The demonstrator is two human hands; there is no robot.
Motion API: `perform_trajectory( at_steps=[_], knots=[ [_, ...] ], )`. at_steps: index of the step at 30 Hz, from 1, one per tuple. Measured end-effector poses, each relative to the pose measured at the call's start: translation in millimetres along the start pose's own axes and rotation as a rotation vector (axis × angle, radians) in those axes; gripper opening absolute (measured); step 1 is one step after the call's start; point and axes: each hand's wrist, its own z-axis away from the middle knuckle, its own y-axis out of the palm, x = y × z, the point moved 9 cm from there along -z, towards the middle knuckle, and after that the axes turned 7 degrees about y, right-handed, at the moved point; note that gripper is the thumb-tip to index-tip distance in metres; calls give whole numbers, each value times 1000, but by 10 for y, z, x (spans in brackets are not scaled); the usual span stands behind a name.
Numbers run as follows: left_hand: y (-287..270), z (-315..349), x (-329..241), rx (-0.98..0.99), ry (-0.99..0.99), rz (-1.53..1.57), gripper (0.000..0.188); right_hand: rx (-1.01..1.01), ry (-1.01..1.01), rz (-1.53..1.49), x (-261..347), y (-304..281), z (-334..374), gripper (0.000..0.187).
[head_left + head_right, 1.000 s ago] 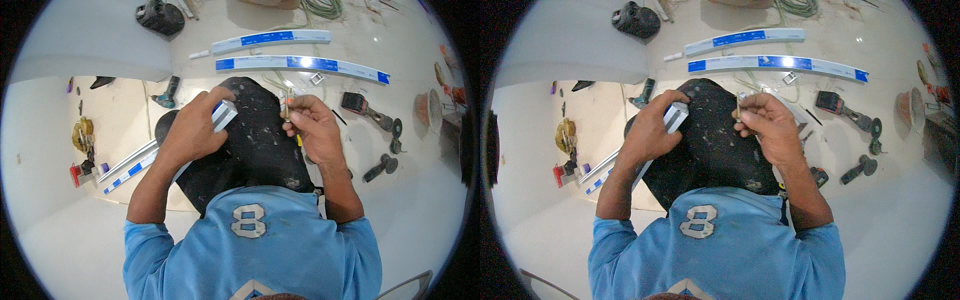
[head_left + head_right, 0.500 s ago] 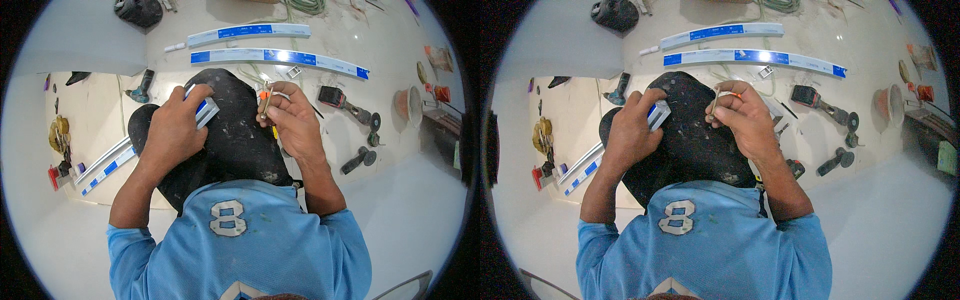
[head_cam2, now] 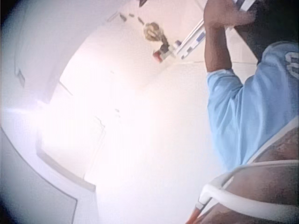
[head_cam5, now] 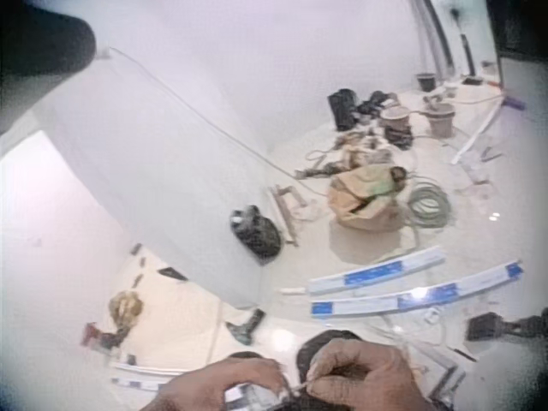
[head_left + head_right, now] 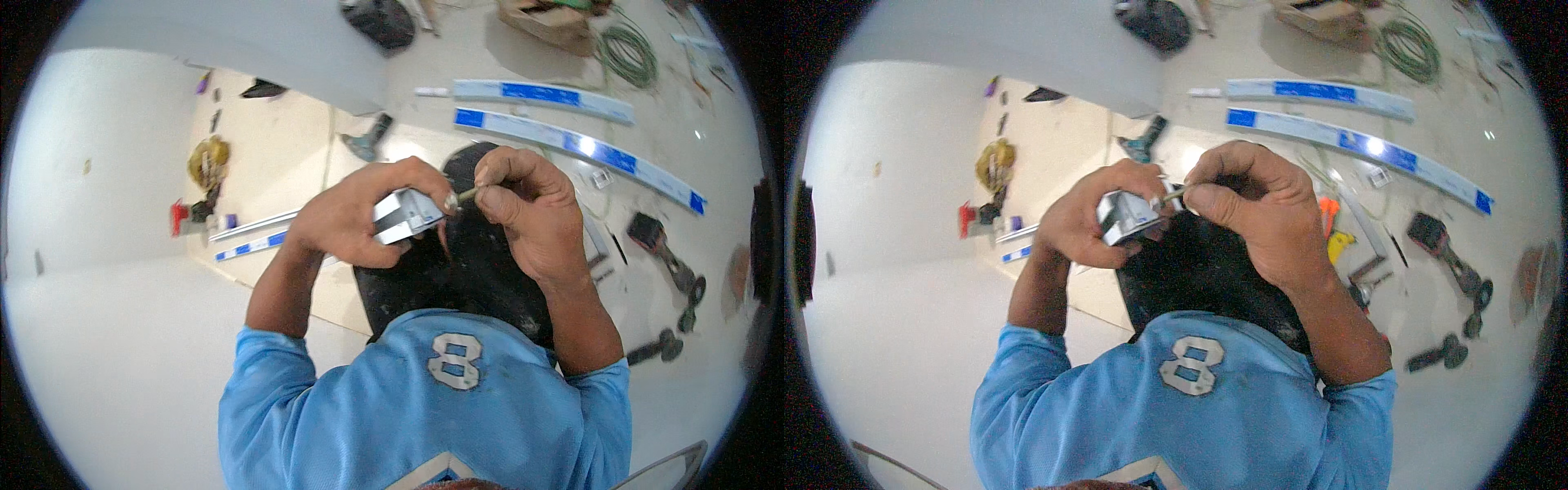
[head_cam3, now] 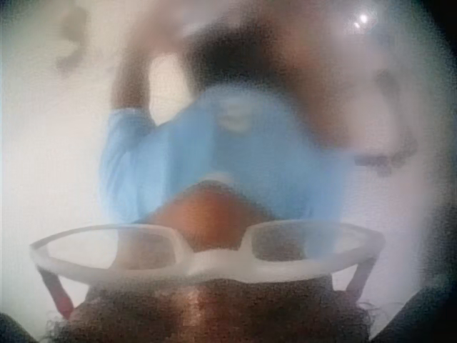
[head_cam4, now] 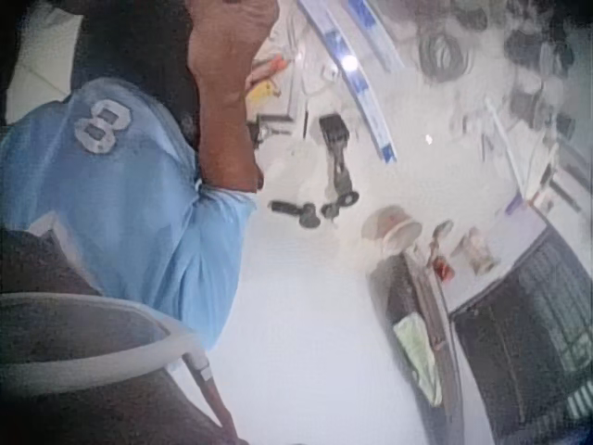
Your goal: The person sits on the floor and uses a power drill to assemble metal frame components. They then use a rivet gun to fasten the pieces together.
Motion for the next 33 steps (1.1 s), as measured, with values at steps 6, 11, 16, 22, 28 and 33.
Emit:
perform_trajectory(
  at_steps=[6, 11, 16, 22, 28, 33],
  knots=[
    [-65, 195, -4, -65, -64, 211, 69, 227, -40, -35, 94, 547, -156, 15],
    [-47, 281, 72, -97, -91, 377, 72, 143, -117, 81, 69, 578, -104, 15],
    [-58, 256, 102, -78, -37, 419, 75, 98, -171, 268, 169, 622, -27, 14],
    [-68, 314, 148, -80, -4, 451, 75, 101, -453, 575, 474, 716, 69, 17],
    [-73, 337, 139, -86, -78, 460, 74, 197, -314, 513, 447, 748, 12, 16],
    [-88, 342, 122, -75, -37, 419, 75, 202, -323, 513, 442, 743, -8, 17]
  ],
)
